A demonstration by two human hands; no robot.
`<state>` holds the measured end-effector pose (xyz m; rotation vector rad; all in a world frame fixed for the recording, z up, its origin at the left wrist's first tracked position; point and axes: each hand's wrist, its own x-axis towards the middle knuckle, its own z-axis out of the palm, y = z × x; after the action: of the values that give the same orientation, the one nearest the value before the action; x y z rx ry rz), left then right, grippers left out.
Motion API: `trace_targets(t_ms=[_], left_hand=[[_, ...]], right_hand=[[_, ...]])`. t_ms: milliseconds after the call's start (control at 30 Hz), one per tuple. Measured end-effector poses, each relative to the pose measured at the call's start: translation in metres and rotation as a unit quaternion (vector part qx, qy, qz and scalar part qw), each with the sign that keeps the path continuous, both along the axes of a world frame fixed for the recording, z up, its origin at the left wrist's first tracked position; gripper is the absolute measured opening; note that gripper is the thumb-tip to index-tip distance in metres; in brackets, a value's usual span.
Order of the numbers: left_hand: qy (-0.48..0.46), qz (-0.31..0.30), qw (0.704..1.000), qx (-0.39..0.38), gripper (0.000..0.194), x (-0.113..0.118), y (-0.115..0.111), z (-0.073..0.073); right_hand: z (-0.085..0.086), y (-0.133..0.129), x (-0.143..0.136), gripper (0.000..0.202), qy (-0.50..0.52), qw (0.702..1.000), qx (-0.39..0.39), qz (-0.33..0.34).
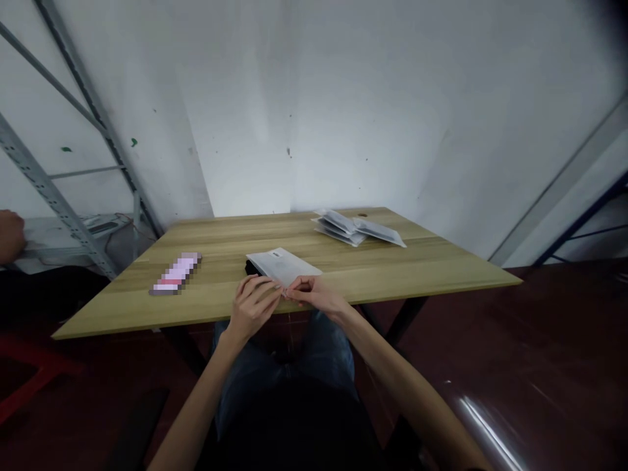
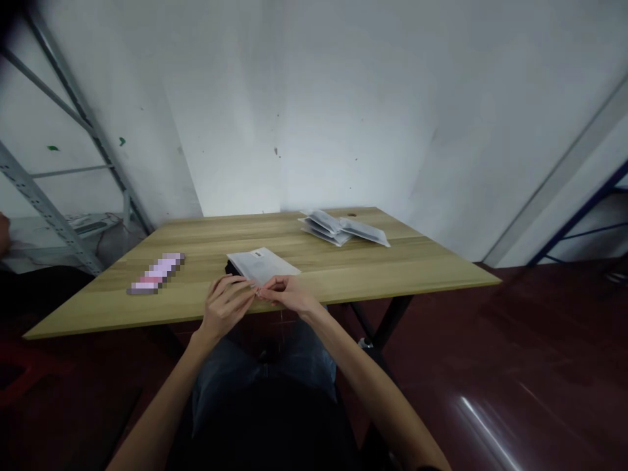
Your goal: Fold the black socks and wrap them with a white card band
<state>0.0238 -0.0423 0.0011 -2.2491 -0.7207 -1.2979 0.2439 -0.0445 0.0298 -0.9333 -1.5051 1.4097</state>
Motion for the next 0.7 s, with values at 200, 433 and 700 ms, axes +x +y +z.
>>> trace_targets(t_ms=[200, 433, 700], left_hand=[[-0.031, 0.018, 0.999, 0.012, 0.019, -0.016, 0.010, 0.010], [-0.064, 0.083, 0.994, -0.017, 0.013, -0.059, 0.021, 0.017], [-0.004, 0.096, 0.978, -0.187, 0.041, -0.055, 0.031, 0.009]], right_hand=[[0.016, 0.001, 0.020, 0.040, 0.006, 1.000, -0.019, 0.012], [0.025, 0.016, 0.078, 0.033, 0.003, 0.998, -0.055, -0.013], [0.038, 0.019, 0.147, 0.020, -0.121, 0.979, 0.044, -0.158]])
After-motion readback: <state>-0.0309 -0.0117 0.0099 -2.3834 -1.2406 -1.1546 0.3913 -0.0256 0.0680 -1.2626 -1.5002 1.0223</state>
